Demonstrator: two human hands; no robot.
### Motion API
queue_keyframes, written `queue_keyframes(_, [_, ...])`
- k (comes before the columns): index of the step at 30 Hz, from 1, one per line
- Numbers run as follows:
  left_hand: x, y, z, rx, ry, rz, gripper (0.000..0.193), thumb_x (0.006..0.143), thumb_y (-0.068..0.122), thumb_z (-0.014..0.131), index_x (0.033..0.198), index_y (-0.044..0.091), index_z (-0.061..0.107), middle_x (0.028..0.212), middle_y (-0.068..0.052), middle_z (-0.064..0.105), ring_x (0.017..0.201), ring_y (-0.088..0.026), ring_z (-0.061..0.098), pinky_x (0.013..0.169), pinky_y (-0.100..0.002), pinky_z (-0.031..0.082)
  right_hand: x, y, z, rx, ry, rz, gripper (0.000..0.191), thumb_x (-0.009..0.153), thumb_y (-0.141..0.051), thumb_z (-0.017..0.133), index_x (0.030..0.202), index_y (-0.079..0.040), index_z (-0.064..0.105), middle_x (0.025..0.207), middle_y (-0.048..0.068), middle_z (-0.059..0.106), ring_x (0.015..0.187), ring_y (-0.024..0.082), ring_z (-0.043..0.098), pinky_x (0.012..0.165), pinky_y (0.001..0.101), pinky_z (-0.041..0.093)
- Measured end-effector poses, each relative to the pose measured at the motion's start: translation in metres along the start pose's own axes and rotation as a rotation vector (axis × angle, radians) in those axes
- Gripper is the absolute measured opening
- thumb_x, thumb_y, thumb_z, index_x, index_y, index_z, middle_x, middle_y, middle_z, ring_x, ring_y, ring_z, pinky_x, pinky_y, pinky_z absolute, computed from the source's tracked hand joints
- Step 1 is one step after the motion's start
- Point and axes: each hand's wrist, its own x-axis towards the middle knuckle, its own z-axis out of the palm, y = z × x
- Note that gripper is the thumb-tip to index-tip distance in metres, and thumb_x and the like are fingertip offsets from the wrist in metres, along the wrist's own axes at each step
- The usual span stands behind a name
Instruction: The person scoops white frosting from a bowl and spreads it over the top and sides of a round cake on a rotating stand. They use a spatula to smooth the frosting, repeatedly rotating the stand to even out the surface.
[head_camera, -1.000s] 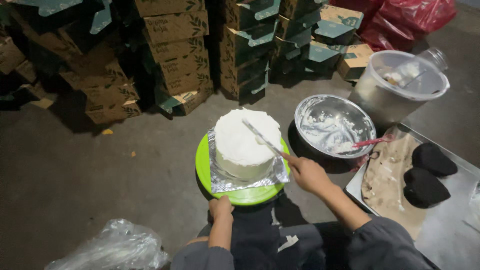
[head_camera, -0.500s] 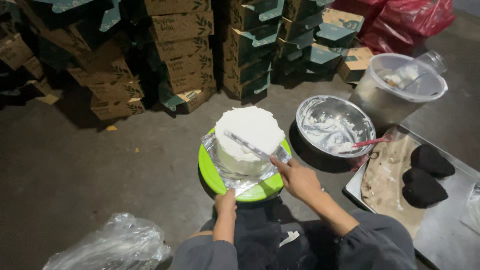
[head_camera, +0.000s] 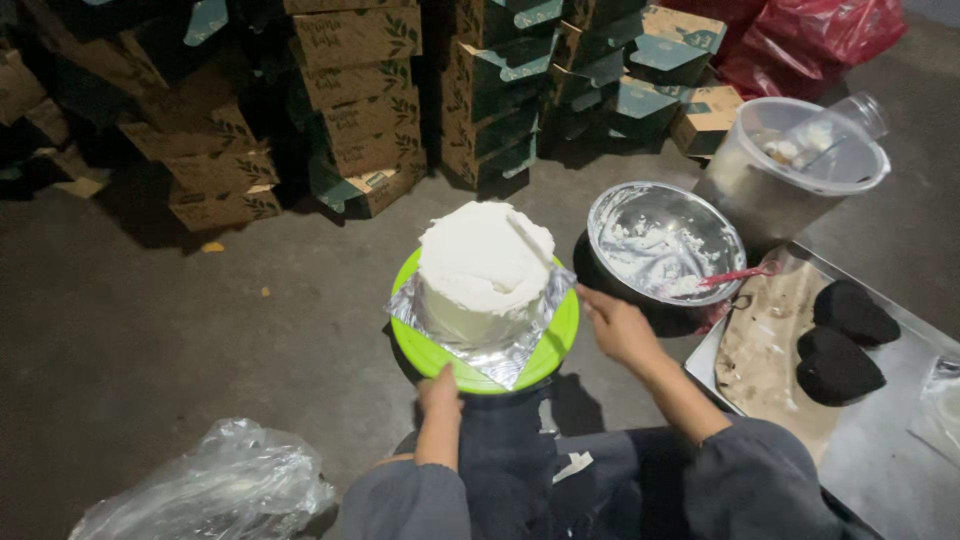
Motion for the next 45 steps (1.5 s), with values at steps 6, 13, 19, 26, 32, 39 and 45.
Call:
queue_keyframes(6, [-0.002, -0.004, -0.001, 0.033, 0.147, 0.113, 0.035, 0.084, 0.013, 0.068, 0.115, -0.003, 0.070, 0.106, -0.021, 0.075, 0.091, -0.032, 0.074, 0.077, -0.041, 0.058, -0.057, -0.052, 0.015, -0.054, -0.064, 0.055, 0.041, 0.095, -0.023, 0.056, 0.135, -0.025, 0.066, 0.110, 0.021, 0.072, 0.101, 0.042, 0.068, 0.086, 0.0505, 0.054])
queue_keyframes(13, [-0.018, -0.019, 0.003, 0.036, -0.318, -0.249, 0.039, 0.090, 0.020, 0.064, 0.124, 0.003, 0.063, 0.100, -0.020, 0.075, 0.082, -0.032, 0.076, 0.066, -0.043, 0.063, -0.085, -0.105, 0.040, -0.136, -0.113, 0.070, 0.045, 0.094, -0.021, 0.055, 0.138, -0.026, 0.063, 0.106, 0.022, 0.070, 0.096, 0.042, 0.068, 0.083, 0.0528, 0.054])
queue_keyframes(19, [-0.025, -0.010, 0.001, 0.181, -0.247, -0.293, 0.053, 0.092, 0.042, 0.066, 0.132, 0.008, 0.057, 0.107, -0.020, 0.068, 0.077, -0.035, 0.068, 0.063, -0.047, 0.054, -0.067, -0.091, 0.049, 0.248, -0.121, -0.142, 0.039, 0.098, -0.022, 0.056, 0.135, -0.017, 0.066, 0.117, 0.022, 0.073, 0.107, 0.037, 0.072, 0.089, 0.0432, 0.055])
queue_keyframes(26, [0.004, 0.006, 0.000, 0.215, 0.398, 0.214, 0.053, 0.092, 0.028, 0.066, 0.129, -0.008, 0.057, 0.121, -0.032, 0.068, 0.110, -0.043, 0.066, 0.097, -0.046, 0.051, 0.021, -0.022, 0.011, 0.236, -0.002, -0.059, 0.038, 0.102, -0.022, 0.054, 0.137, -0.010, 0.061, 0.124, 0.021, 0.072, 0.110, 0.031, 0.072, 0.094, 0.0362, 0.053])
queue_keyframes(32, [0.011, 0.006, 0.001, 0.159, 0.337, 0.190, 0.048, 0.088, 0.018, 0.063, 0.131, -0.003, 0.058, 0.126, -0.028, 0.066, 0.118, -0.043, 0.064, 0.102, -0.046, 0.048, 0.062, -0.018, 0.002, 0.091, -0.136, -0.067, 0.040, 0.099, -0.023, 0.055, 0.137, -0.012, 0.063, 0.125, 0.018, 0.072, 0.112, 0.031, 0.070, 0.097, 0.0373, 0.051])
queue_keyframes(39, [0.010, 0.002, 0.002, 0.139, 0.347, 0.178, 0.048, 0.084, 0.015, 0.064, 0.130, 0.001, 0.063, 0.125, -0.023, 0.069, 0.116, -0.040, 0.066, 0.100, -0.045, 0.049, 0.031, -0.043, 0.007, -0.121, -0.345, 0.059, 0.042, 0.100, -0.028, 0.054, 0.142, -0.025, 0.062, 0.113, 0.022, 0.072, 0.100, 0.038, 0.073, 0.090, 0.0412, 0.056])
queue_keyframes(45, [0.008, 0.001, 0.001, 0.136, 0.326, 0.108, 0.049, 0.084, 0.016, 0.065, 0.131, 0.003, 0.064, 0.126, -0.022, 0.069, 0.117, -0.038, 0.066, 0.101, -0.044, 0.049, -0.010, -0.054, 0.012, 0.016, -0.360, -0.172, 0.042, 0.098, -0.024, 0.054, 0.138, -0.023, 0.063, 0.114, 0.018, 0.074, 0.101, 0.036, 0.073, 0.087, 0.0409, 0.055])
